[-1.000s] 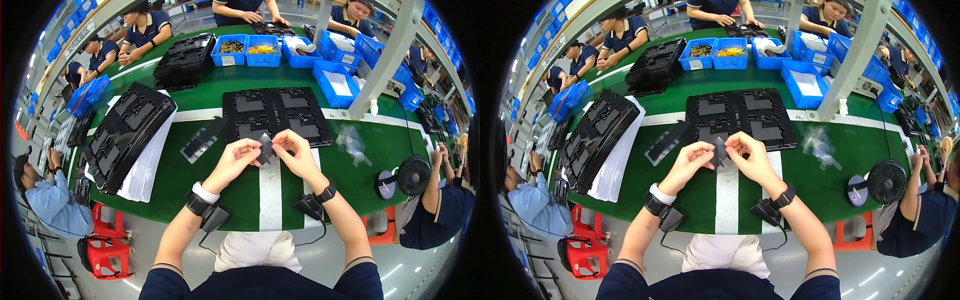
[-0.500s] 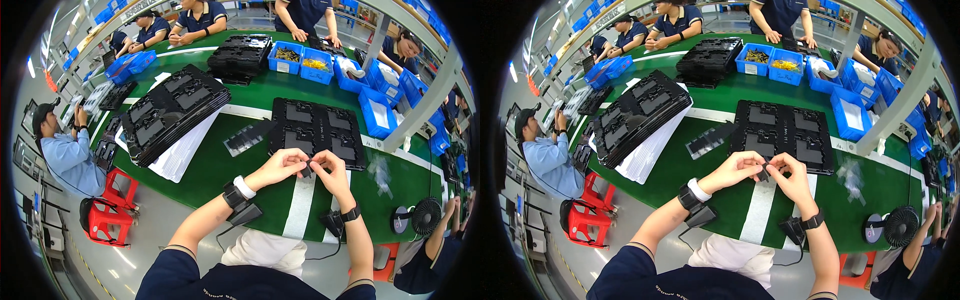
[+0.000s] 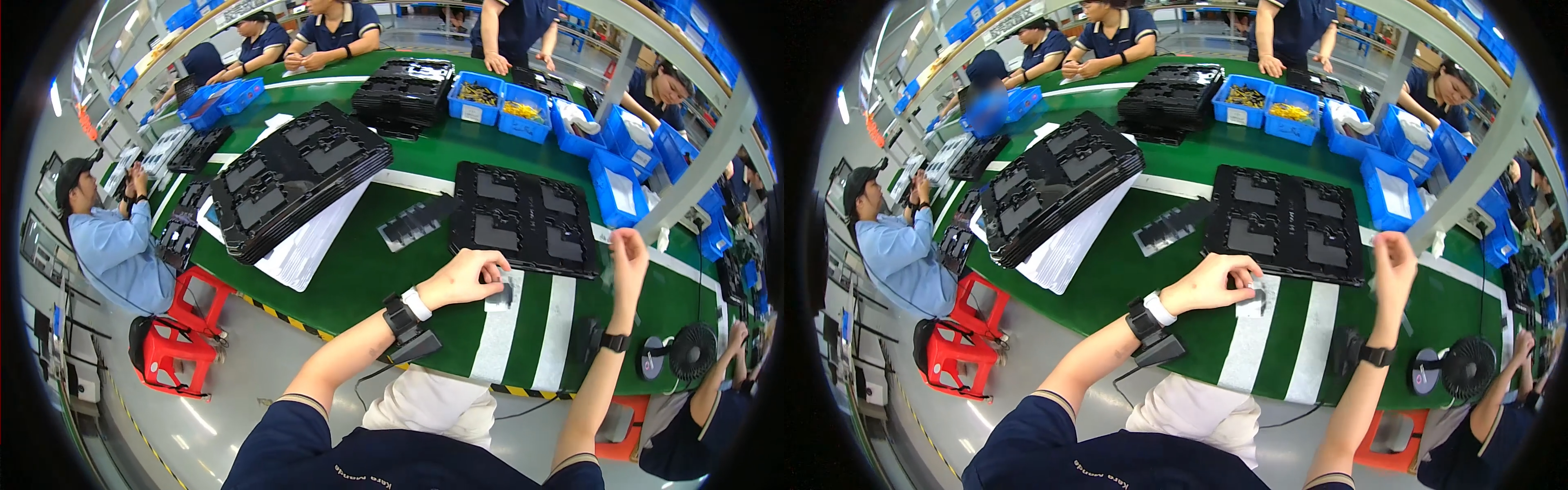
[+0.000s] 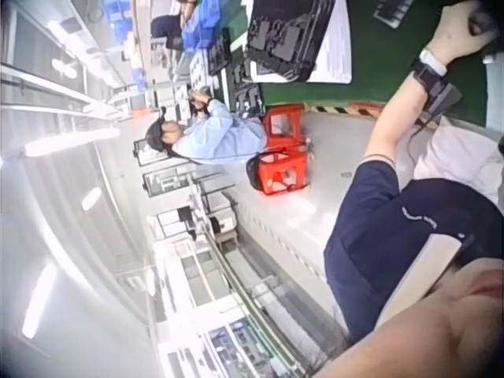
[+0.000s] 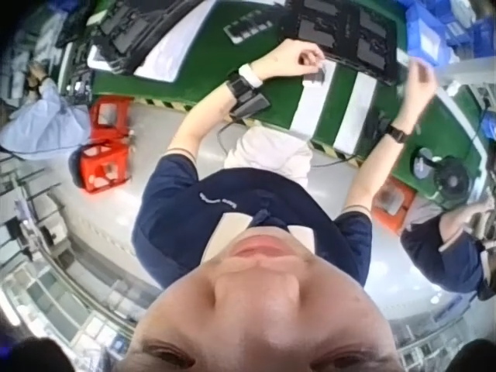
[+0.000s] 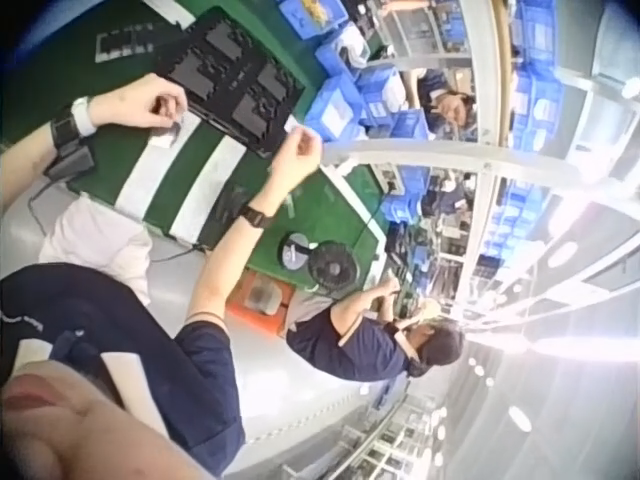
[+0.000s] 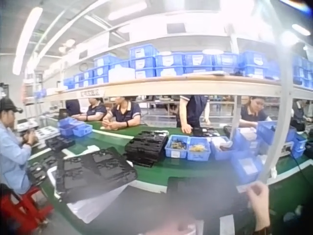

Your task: Assembling small black plastic parts at a factory workstation.

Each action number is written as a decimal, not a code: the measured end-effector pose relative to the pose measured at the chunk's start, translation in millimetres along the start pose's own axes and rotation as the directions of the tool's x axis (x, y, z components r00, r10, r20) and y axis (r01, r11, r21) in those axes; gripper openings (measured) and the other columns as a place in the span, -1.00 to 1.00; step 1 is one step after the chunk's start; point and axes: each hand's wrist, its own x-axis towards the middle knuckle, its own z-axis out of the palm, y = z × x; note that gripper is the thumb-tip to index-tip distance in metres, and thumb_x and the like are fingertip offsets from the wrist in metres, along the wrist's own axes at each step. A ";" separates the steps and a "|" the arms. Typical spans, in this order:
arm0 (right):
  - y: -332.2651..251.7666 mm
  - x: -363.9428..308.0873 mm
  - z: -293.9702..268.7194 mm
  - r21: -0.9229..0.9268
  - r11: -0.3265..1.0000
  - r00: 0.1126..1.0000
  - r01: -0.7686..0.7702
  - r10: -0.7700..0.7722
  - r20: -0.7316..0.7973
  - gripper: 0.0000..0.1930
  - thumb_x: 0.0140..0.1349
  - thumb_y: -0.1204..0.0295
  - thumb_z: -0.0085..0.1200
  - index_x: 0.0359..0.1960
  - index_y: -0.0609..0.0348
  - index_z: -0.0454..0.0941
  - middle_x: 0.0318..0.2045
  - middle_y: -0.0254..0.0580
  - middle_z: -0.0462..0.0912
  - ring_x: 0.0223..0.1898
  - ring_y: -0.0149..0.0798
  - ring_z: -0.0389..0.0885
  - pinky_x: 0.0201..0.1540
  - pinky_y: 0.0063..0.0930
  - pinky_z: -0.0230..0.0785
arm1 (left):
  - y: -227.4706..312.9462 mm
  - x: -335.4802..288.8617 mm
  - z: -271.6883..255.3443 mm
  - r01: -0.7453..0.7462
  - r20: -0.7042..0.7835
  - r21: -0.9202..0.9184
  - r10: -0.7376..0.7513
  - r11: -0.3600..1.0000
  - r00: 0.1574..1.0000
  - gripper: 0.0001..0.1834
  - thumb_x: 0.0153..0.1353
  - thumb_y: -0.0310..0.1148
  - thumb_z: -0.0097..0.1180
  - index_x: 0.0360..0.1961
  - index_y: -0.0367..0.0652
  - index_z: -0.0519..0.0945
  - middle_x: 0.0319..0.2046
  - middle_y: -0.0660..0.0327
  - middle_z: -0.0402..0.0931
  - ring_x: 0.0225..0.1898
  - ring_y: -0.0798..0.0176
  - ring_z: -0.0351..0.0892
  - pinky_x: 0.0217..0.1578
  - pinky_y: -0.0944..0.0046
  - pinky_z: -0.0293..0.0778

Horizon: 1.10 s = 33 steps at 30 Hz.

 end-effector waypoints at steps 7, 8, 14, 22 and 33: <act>64.9 -12.1 -43.4 -0.696 0.710 0.976 -0.105 -0.059 -0.208 -0.83 -0.05 0.35 0.12 -0.45 0.15 0.56 -0.38 -0.03 0.54 -0.28 -0.01 0.48 -0.17 -0.21 0.28 | 12.7 -1.8 6.4 -0.125 -0.007 0.198 0.129 0.972 0.992 -0.73 -0.08 -0.41 0.18 -0.28 -0.15 0.52 -0.32 0.23 0.51 -0.25 0.29 0.48 -0.36 0.36 0.42; 67.8 -12.9 -39.8 -0.704 0.705 0.976 -0.087 -0.081 -0.202 -0.84 -0.06 0.35 0.12 -0.45 0.15 0.56 -0.36 -0.02 0.54 -0.27 -0.01 0.48 -0.17 -0.21 0.28 | 14.2 -2.2 4.3 -0.123 -0.002 0.181 0.125 0.976 0.992 -0.74 -0.08 -0.40 0.18 -0.28 -0.14 0.53 -0.32 0.23 0.52 -0.26 0.29 0.49 -0.36 0.36 0.42; 76.4 -13.7 -33.7 -0.622 0.780 0.977 -0.069 -0.073 -0.200 -0.88 -0.07 0.42 0.08 -0.45 0.12 0.56 -0.29 -0.01 0.51 -0.19 -0.02 0.42 -0.09 -0.24 0.22 | 41.5 -34.3 -25.5 -0.031 -0.107 -0.125 0.018 0.992 0.994 -0.83 0.08 -0.48 0.08 -0.27 -0.28 0.51 -0.32 0.25 0.52 -0.25 0.40 0.49 -0.25 0.40 0.43; 76.8 -7.9 -31.1 -0.581 0.814 0.975 -0.025 -0.110 -0.196 -0.87 -0.06 0.44 0.07 -0.42 0.10 0.55 -0.30 -0.06 0.51 -0.18 -0.02 0.42 -0.07 -0.24 0.21 | 93.9 -146.4 -140.8 0.205 -0.610 0.721 0.465 0.663 0.642 -0.84 -0.07 -0.57 0.11 -0.38 -0.25 0.50 -0.36 0.11 0.49 -0.27 0.13 0.48 -0.20 0.28 0.38; 85.2 -9.5 -33.5 -0.470 0.883 0.976 0.010 -0.112 -0.189 -0.87 0.00 0.45 0.04 -0.41 0.18 0.55 -0.37 -0.08 0.53 -0.25 -0.10 0.50 -0.14 -0.35 0.29 | 66.5 -206.4 -167.8 0.655 -0.732 0.682 0.294 0.327 0.615 -0.70 0.13 -0.26 -0.01 -0.17 -0.20 0.48 -0.03 -0.06 0.35 0.01 -0.08 0.32 0.02 0.10 0.22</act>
